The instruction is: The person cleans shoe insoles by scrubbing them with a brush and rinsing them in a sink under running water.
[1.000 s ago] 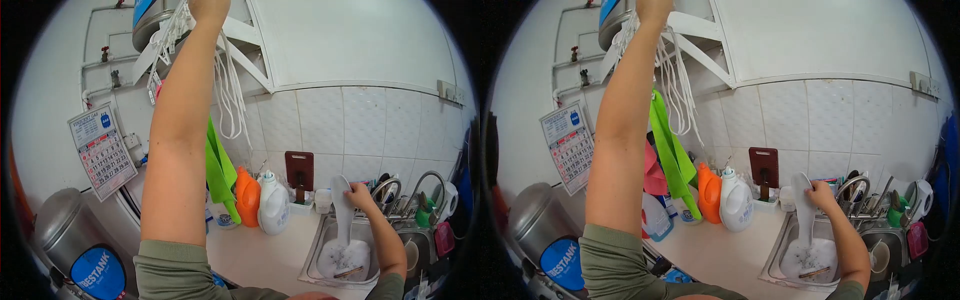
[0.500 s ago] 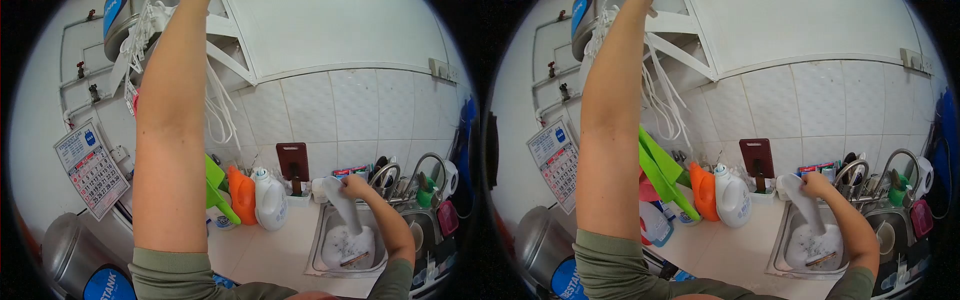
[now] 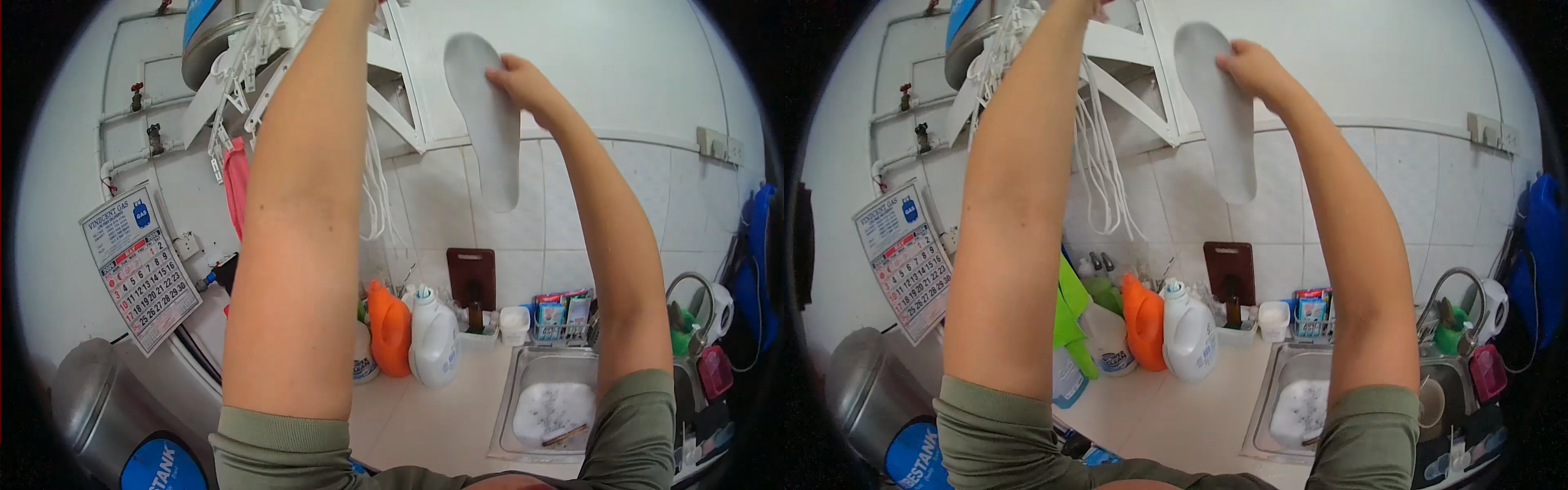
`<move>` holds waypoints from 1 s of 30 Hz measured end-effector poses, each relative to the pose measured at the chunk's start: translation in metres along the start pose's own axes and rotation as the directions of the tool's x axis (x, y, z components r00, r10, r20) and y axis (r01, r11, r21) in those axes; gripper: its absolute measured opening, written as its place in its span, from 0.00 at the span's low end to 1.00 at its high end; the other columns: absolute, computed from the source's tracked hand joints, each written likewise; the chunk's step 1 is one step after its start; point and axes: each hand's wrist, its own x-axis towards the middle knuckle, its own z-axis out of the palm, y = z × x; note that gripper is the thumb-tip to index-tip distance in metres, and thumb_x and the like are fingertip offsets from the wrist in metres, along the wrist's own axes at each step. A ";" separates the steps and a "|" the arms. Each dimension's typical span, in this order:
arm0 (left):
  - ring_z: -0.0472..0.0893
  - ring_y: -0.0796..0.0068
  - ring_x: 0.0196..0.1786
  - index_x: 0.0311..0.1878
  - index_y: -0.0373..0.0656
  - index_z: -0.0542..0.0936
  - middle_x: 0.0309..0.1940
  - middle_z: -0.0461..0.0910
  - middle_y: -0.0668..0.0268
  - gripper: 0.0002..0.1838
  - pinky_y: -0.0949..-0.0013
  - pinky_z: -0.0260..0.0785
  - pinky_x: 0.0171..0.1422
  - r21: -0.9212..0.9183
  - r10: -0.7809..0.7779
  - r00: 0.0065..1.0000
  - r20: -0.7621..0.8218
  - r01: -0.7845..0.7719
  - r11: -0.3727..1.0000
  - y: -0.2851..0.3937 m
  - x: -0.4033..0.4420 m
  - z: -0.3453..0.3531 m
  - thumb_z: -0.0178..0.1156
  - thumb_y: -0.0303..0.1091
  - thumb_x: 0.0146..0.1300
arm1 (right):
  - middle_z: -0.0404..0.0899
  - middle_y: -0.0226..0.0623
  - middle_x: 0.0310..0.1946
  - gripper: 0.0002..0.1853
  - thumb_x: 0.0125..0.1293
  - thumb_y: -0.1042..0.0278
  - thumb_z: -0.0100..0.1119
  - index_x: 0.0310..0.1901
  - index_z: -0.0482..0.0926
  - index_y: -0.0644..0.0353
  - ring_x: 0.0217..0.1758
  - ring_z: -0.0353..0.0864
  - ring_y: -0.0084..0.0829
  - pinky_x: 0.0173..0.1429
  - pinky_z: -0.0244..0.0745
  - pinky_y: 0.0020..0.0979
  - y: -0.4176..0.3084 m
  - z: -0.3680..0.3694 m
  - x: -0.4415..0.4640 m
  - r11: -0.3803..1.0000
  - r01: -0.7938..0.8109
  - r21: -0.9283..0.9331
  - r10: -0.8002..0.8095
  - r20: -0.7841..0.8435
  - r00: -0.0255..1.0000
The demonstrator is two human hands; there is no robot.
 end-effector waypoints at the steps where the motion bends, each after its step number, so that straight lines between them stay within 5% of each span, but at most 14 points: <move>1: 0.73 0.75 0.20 0.38 0.41 0.78 0.24 0.77 0.66 0.07 0.69 0.70 0.26 -0.152 0.152 0.988 0.011 -0.149 0.977 -0.027 0.033 0.000 0.58 0.30 0.56 | 0.78 0.36 0.41 0.19 0.62 0.60 0.51 0.50 0.73 0.63 0.44 0.75 0.30 0.50 0.66 0.31 -0.022 0.000 0.007 1.000 0.013 -0.008 -0.013 0.000 1.000; 8: 0.72 0.74 0.18 0.36 0.40 0.76 0.21 0.75 0.65 0.09 0.72 0.65 0.20 -0.483 0.082 0.981 -0.174 -0.158 0.861 -0.018 0.014 0.009 0.57 0.19 0.50 | 0.78 0.34 0.41 0.18 0.62 0.56 0.52 0.50 0.74 0.57 0.43 0.75 0.27 0.51 0.65 0.34 -0.057 0.012 0.050 1.000 -0.026 -0.008 0.027 0.108 0.994; 10: 0.72 0.74 0.18 0.34 0.39 0.75 0.21 0.74 0.65 0.09 0.71 0.64 0.19 -0.578 0.111 0.980 -0.163 -0.185 0.795 -0.016 0.013 0.008 0.56 0.18 0.49 | 0.78 0.33 0.40 0.18 0.62 0.56 0.51 0.49 0.73 0.57 0.42 0.75 0.27 0.50 0.65 0.34 -0.061 0.019 0.049 0.998 0.060 -0.015 -0.060 0.003 0.998; 14: 0.72 0.74 0.19 0.34 0.38 0.74 0.22 0.74 0.64 0.08 0.71 0.64 0.20 -0.517 0.127 0.975 -0.184 -0.206 0.831 -0.016 0.011 0.007 0.55 0.18 0.49 | 0.77 0.34 0.39 0.20 0.59 0.58 0.56 0.50 0.71 0.59 0.40 0.75 0.27 0.45 0.68 0.34 -0.080 0.020 0.055 0.999 0.044 -0.031 -0.041 0.097 0.994; 16: 0.73 0.73 0.23 0.42 0.36 0.73 0.25 0.76 0.64 0.12 0.72 0.66 0.26 -0.404 0.217 0.967 -0.130 -0.252 0.879 -0.024 0.016 0.003 0.56 0.21 0.51 | 0.79 0.46 0.38 0.18 0.55 0.61 0.55 0.45 0.76 0.64 0.40 0.76 0.38 0.44 0.69 0.40 -0.084 0.027 0.059 0.984 0.091 -0.156 -0.097 -0.030 0.995; 20: 0.74 0.75 0.28 0.53 0.35 0.67 0.30 0.77 0.63 0.23 0.73 0.68 0.32 -0.366 0.234 0.967 -0.103 -0.256 0.895 -0.022 -0.017 -0.004 0.58 0.26 0.53 | 0.76 0.49 0.46 0.25 0.56 0.61 0.55 0.53 0.70 0.67 0.47 0.76 0.39 0.50 0.71 0.37 -0.070 0.040 0.059 0.985 0.091 -0.149 -0.103 -0.080 0.991; 22: 0.78 0.65 0.38 0.62 0.38 0.61 0.40 0.78 0.56 0.34 0.68 0.71 0.43 -0.223 0.255 0.966 0.042 -0.240 0.945 -0.013 -0.058 -0.009 0.61 0.29 0.51 | 0.76 0.50 0.35 0.30 0.47 0.69 0.62 0.51 0.65 0.73 0.34 0.79 0.37 0.32 0.76 0.35 -0.061 0.045 0.030 0.970 0.184 0.160 -0.186 -0.001 0.983; 23: 0.78 0.65 0.38 0.62 0.38 0.61 0.40 0.78 0.56 0.34 0.68 0.71 0.43 -0.223 0.246 0.968 0.044 -0.230 0.947 -0.019 -0.071 -0.009 0.61 0.29 0.51 | 0.77 0.35 0.36 0.23 0.54 0.61 0.62 0.50 0.70 0.61 0.35 0.75 0.25 0.38 0.69 0.30 -0.058 0.057 0.011 0.986 0.153 0.064 -0.151 -0.031 0.988; 25: 0.70 0.51 0.57 0.65 0.41 0.58 0.54 0.68 0.44 0.39 0.60 0.63 0.59 0.190 0.571 0.817 -0.076 -0.551 0.813 -0.041 -0.100 -0.005 0.63 0.30 0.48 | 0.76 0.35 0.34 0.24 0.52 0.62 0.64 0.49 0.70 0.61 0.32 0.75 0.23 0.35 0.69 0.28 -0.038 0.067 -0.009 0.988 0.071 0.135 -0.073 0.012 0.997; 26: 0.70 0.51 0.57 0.65 0.41 0.58 0.54 0.68 0.44 0.39 0.60 0.63 0.59 0.193 0.562 0.824 -0.073 -0.541 0.819 -0.052 -0.118 -0.003 0.63 0.30 0.48 | 0.76 0.34 0.32 0.25 0.50 0.64 0.66 0.48 0.69 0.61 0.29 0.74 0.22 0.32 0.68 0.26 -0.026 0.072 -0.020 0.979 -0.002 0.202 -0.008 0.051 0.999; 28: 0.52 0.42 0.68 0.66 0.44 0.56 0.64 0.53 0.39 0.42 0.57 0.48 0.70 0.440 0.649 0.759 -0.050 -0.567 0.697 -0.073 -0.158 0.002 0.64 0.30 0.46 | 0.75 0.31 0.29 0.20 0.51 0.64 0.65 0.44 0.70 0.59 0.25 0.72 0.19 0.30 0.67 0.24 -0.002 0.084 -0.047 0.968 -0.058 0.243 0.037 0.089 0.995; 29: 0.47 0.41 0.69 0.67 0.46 0.53 0.67 0.42 0.40 0.45 0.55 0.46 0.71 0.452 0.608 0.794 0.001 -0.543 0.708 -0.083 -0.181 0.005 0.64 0.30 0.45 | 0.75 0.29 0.28 0.19 0.51 0.64 0.64 0.43 0.70 0.58 0.25 0.72 0.19 0.29 0.67 0.24 0.011 0.089 -0.064 0.965 -0.088 0.248 0.053 0.145 0.988; 30: 0.48 0.42 0.69 0.67 0.48 0.53 0.67 0.42 0.41 0.45 0.55 0.46 0.71 0.495 0.557 0.830 0.010 -0.488 0.719 -0.086 -0.213 0.009 0.65 0.31 0.45 | 0.74 0.28 0.27 0.17 0.52 0.64 0.64 0.41 0.70 0.58 0.24 0.72 0.19 0.28 0.67 0.24 0.024 0.094 -0.084 0.960 -0.121 0.252 0.070 0.202 0.977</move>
